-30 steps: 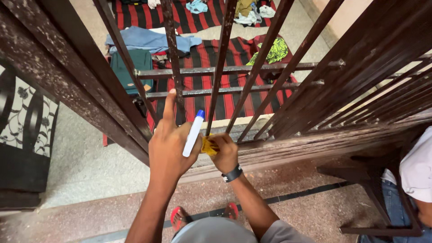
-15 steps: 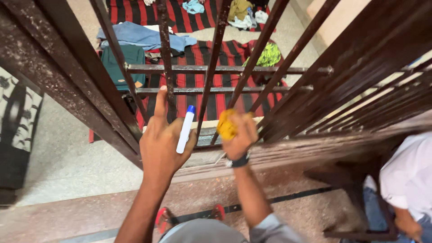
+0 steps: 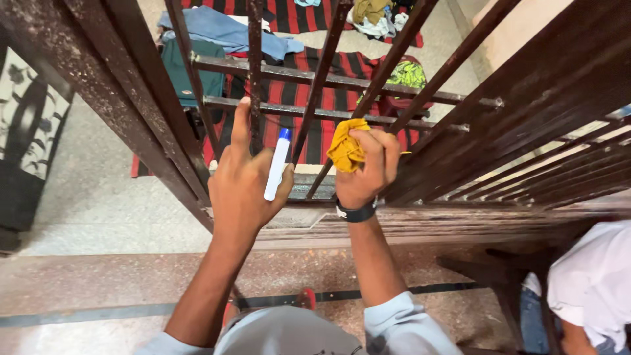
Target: The person cleans the metal bars of a gate using a spray bottle and a yellow cloth, wiping the individual bars and the frame.
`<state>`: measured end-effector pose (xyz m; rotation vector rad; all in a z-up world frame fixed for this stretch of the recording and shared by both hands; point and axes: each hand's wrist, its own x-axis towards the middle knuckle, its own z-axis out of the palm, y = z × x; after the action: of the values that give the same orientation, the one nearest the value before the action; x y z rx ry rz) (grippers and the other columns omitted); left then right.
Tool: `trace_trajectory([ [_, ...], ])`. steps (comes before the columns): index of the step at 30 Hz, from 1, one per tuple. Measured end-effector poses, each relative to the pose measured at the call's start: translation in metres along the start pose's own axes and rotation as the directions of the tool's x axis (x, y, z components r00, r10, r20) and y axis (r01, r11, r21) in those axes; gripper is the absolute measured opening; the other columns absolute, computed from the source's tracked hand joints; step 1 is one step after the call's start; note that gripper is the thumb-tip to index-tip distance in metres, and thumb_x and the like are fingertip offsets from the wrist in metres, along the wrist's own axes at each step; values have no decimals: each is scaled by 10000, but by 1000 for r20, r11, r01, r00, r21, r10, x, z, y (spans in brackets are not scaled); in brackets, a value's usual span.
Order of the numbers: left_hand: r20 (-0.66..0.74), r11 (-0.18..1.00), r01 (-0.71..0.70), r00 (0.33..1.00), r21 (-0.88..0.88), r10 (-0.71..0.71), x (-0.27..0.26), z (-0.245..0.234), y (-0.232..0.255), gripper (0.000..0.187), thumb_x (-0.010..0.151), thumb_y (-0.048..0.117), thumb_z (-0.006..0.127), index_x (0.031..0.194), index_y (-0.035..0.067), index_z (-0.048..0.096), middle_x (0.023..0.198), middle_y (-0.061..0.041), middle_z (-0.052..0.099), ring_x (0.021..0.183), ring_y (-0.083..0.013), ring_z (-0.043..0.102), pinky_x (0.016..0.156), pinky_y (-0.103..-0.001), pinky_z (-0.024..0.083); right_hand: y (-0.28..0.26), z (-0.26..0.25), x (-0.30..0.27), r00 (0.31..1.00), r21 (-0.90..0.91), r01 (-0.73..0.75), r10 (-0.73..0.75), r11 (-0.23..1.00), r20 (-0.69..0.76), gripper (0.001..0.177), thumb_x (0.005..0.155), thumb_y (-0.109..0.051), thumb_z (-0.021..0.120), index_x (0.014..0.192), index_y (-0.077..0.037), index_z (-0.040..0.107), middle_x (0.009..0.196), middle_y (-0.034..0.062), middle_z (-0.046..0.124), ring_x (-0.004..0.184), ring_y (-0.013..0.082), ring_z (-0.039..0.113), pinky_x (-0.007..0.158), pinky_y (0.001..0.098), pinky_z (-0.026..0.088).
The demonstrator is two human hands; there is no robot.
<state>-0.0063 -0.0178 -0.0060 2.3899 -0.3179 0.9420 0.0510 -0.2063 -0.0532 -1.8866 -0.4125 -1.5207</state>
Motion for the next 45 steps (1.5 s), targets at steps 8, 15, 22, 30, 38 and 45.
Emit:
trace_trajectory([
  [8, -49, 998, -8, 999, 65, 11, -6, 11, 0, 184, 833, 215, 785, 943, 72, 751, 1653, -232, 320, 1057, -330, 697, 835, -403, 575, 31, -10, -176, 904, 81, -323, 282, 943, 322, 249, 844, 52, 771, 1063, -36, 689, 1018, 112, 663, 876, 242, 701, 726, 358, 597],
  [15, 31, 989, 125, 991, 84, -128, -6, 21, 0, 253, 848, 214, 771, 1041, 51, 794, 1652, -296, 299, 1016, -329, 705, 812, -409, 569, 47, -37, -189, 859, -94, -291, 303, 952, 412, 417, 798, 108, 699, 1180, -60, 702, 1173, 125, 694, 1008, 327, 709, 826, 404, 603],
  [22, -8, 994, 9, 1000, 107, -9, -9, 18, -1, 244, 941, 219, 776, 1132, 66, 777, 1647, -271, 198, 1278, -358, 654, 960, -368, 571, 52, -9, -191, 833, -264, -136, 255, 955, 492, 516, 794, 75, 647, 1287, -79, 659, 1301, 124, 703, 1047, 341, 708, 841, 425, 582],
  [30, -3, 997, -59, 998, 49, 60, -6, 13, -14, 152, 939, 170, 792, 1024, 55, 743, 1641, -263, 233, 1240, -334, 674, 958, -356, 572, 57, -5, -185, 701, -358, -201, 389, 912, 598, 448, 818, 77, 627, 1224, -107, 681, 1234, 86, 718, 1036, 322, 719, 858, 417, 595],
  [38, 25, 995, -104, 994, -4, 104, -10, 2, -20, 162, 930, 112, 778, 1051, 5, 767, 1609, -288, 284, 1299, -395, 535, 1071, -437, 525, 34, -17, -188, 728, -405, -204, 414, 891, 546, 433, 839, 45, 616, 1221, -147, 686, 1214, 76, 716, 984, 338, 731, 826, 420, 598],
  [45, 118, 848, 17, 992, -530, 54, -85, 17, -39, 138, 865, 70, 768, 927, -30, 697, 1438, -226, 558, 1323, -417, 597, 1116, -467, 509, 34, -6, -198, 610, -489, -206, 502, 848, 613, 528, 903, -57, 675, 1411, -102, 538, 1476, 86, 563, 918, 378, 709, 702, 438, 577],
])
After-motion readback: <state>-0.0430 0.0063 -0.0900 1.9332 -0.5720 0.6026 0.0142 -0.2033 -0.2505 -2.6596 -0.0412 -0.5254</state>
